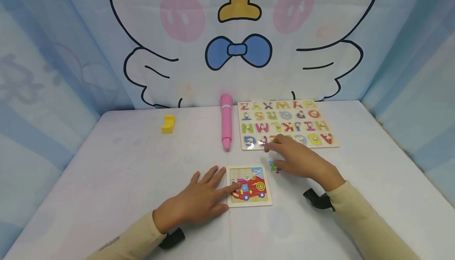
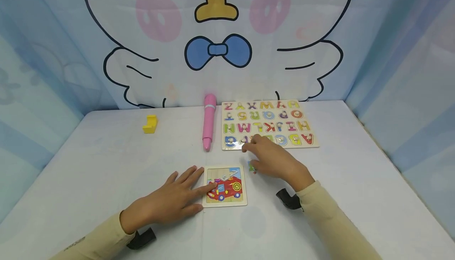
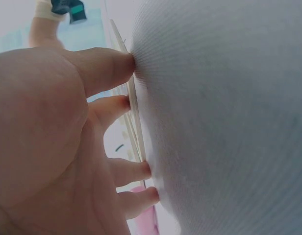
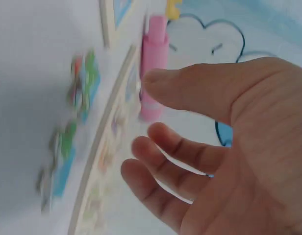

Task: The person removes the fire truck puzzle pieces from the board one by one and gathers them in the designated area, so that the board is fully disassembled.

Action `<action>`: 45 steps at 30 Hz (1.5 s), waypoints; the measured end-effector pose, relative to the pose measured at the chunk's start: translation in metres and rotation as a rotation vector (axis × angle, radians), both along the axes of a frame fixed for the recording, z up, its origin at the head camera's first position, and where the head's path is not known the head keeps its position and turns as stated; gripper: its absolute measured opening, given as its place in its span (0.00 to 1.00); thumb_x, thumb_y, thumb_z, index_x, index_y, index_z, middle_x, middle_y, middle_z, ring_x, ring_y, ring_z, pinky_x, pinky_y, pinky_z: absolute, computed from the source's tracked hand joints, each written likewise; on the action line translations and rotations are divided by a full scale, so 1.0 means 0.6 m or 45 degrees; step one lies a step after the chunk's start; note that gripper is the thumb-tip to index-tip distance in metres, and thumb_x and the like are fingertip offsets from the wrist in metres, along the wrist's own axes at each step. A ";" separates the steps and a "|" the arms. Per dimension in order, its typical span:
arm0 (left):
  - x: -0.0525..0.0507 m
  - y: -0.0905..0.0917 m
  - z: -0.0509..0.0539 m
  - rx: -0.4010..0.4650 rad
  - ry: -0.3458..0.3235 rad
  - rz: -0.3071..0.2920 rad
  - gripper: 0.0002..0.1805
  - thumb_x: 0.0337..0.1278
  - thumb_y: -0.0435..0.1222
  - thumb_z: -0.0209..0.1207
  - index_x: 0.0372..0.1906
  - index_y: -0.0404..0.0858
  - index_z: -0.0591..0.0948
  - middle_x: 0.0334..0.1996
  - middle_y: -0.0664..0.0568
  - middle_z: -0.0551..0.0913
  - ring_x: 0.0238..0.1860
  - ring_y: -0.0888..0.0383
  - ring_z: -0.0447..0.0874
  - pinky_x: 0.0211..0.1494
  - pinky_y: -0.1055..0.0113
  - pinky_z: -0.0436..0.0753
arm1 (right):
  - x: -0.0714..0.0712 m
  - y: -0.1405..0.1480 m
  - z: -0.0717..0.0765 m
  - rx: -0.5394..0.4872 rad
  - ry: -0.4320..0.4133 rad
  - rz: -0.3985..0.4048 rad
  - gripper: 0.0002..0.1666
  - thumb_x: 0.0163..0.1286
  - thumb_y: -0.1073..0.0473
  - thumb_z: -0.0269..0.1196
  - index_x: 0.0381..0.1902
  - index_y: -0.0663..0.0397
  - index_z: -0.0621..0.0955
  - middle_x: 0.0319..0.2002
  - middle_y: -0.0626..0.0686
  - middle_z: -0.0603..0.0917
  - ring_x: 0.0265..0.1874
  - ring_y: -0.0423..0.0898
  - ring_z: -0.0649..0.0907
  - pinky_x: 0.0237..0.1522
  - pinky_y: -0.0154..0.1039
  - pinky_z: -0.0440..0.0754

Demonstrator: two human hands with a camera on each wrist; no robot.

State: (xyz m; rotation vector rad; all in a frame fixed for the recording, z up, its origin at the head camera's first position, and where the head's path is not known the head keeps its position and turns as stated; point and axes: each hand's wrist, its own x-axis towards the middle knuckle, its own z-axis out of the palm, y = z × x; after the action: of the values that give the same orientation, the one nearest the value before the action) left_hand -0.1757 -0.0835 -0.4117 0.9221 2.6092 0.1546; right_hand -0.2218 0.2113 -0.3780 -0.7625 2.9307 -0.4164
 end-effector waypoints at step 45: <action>-0.001 -0.001 -0.001 0.008 0.004 -0.009 0.34 0.71 0.56 0.57 0.78 0.65 0.64 0.81 0.46 0.52 0.81 0.42 0.42 0.74 0.30 0.51 | 0.015 -0.051 -0.034 0.087 0.078 0.259 0.21 0.65 0.65 0.72 0.55 0.47 0.83 0.46 0.47 0.82 0.48 0.46 0.78 0.55 0.45 0.81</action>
State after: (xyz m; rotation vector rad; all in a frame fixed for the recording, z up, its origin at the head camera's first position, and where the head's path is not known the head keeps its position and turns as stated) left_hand -0.1760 -0.0842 -0.4124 0.9343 2.6096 0.1599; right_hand -0.2128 0.1809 -0.3987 -1.0686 2.8661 -0.2784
